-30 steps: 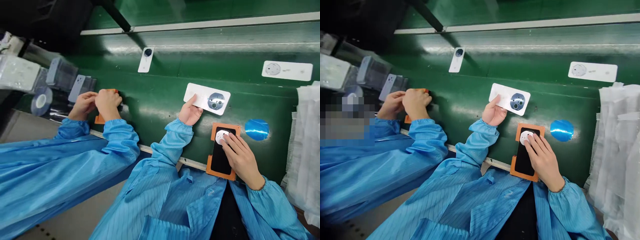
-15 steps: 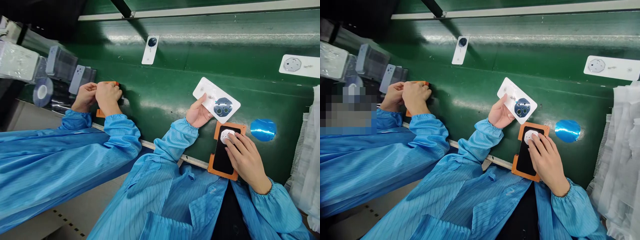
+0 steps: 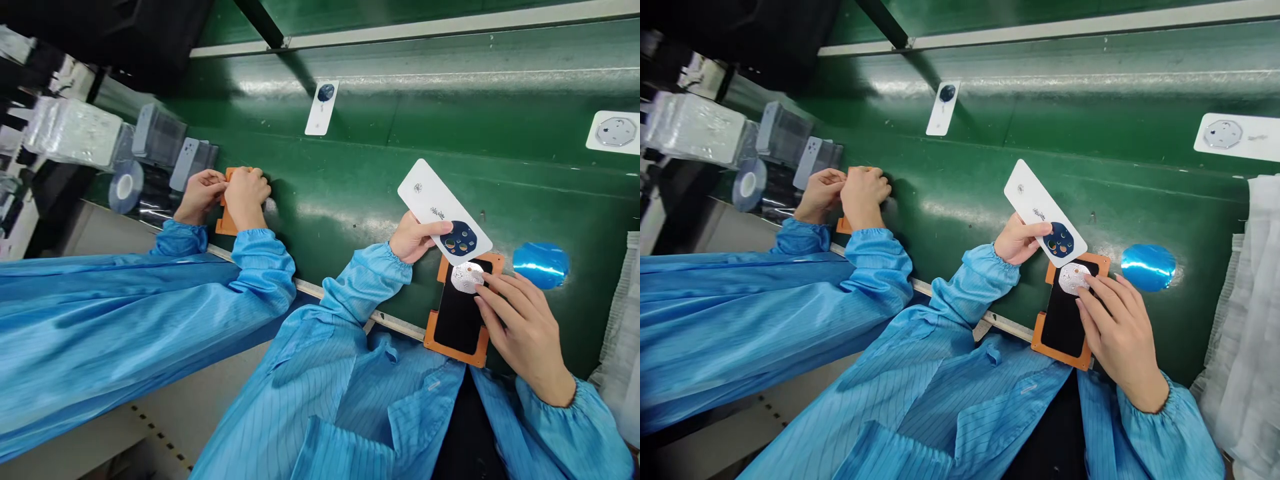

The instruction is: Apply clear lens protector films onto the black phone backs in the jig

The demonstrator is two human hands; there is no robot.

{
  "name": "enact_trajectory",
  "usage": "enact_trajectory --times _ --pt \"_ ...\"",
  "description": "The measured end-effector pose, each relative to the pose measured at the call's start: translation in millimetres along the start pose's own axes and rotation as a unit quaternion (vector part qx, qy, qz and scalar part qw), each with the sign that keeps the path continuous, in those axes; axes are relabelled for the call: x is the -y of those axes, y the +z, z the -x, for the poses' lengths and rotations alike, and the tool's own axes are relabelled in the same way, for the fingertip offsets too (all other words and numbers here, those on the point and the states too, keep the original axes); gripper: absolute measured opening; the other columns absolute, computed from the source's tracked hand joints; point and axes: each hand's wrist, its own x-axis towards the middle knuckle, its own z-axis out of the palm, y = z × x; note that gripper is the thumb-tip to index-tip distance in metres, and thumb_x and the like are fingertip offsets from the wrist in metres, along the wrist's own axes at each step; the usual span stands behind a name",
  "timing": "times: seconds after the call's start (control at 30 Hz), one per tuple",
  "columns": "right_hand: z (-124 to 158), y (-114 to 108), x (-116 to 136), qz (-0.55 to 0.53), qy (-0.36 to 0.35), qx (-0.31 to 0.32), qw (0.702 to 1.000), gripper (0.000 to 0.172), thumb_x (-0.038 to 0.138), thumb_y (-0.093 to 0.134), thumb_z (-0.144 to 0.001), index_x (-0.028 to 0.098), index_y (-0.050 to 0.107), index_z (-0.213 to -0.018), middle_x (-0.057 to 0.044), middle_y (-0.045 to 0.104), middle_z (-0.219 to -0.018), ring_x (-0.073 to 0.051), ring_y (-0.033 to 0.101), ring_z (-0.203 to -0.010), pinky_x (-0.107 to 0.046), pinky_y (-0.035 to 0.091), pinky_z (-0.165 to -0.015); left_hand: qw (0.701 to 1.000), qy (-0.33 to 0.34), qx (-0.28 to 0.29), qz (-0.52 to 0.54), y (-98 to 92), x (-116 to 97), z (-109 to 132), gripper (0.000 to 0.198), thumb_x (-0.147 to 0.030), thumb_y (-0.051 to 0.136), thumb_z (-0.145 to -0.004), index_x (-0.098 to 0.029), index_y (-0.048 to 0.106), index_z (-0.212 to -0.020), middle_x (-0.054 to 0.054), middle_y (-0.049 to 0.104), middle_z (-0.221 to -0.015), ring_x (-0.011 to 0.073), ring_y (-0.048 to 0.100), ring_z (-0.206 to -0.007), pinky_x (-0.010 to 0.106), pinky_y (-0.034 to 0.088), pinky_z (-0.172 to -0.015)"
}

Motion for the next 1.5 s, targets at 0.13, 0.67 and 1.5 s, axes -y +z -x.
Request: enact_trajectory --times 0.13,0.67,1.5 --pt "-14.3 -12.6 10.0 -0.039 0.003 -0.065 0.997 0.047 0.000 0.077 -0.087 0.020 0.069 -0.129 -0.012 0.079 -0.117 -0.029 0.076 -0.104 -0.047 0.063 -0.094 0.999 0.008 -0.032 -0.009 6.9 -0.7 4.5 0.046 -0.028 0.106 -0.048 -0.012 0.073 -0.077 0.002 0.073 -0.074 0.0074 0.059 -0.055 0.019 0.039 -0.045" --pt "-62.1 17.3 9.6 0.028 0.164 -0.156 0.974 0.010 0.019 0.068 -0.100 0.024 0.072 -0.107 -0.007 0.079 -0.105 -0.024 0.078 -0.097 -0.036 0.063 -0.083 0.988 0.089 -0.012 -0.126 24.9 28.6 31.6 0.064 -0.078 0.081 -0.074 -0.020 0.081 -0.099 0.008 0.081 -0.100 0.0242 0.077 -0.090 0.033 0.064 -0.078" --pt "-65.7 20.5 3.0 0.002 0.143 -0.237 0.961 0.013 0.011 0.076 -0.089 0.022 0.073 -0.096 -0.005 0.080 -0.096 -0.022 0.077 -0.088 -0.033 0.061 -0.075 0.952 0.152 0.165 -0.209 21.1 25.8 43.5 0.047 -0.058 0.062 -0.103 -0.032 0.073 -0.140 0.001 0.067 -0.148 0.0293 0.067 -0.135 0.041 0.058 -0.117"
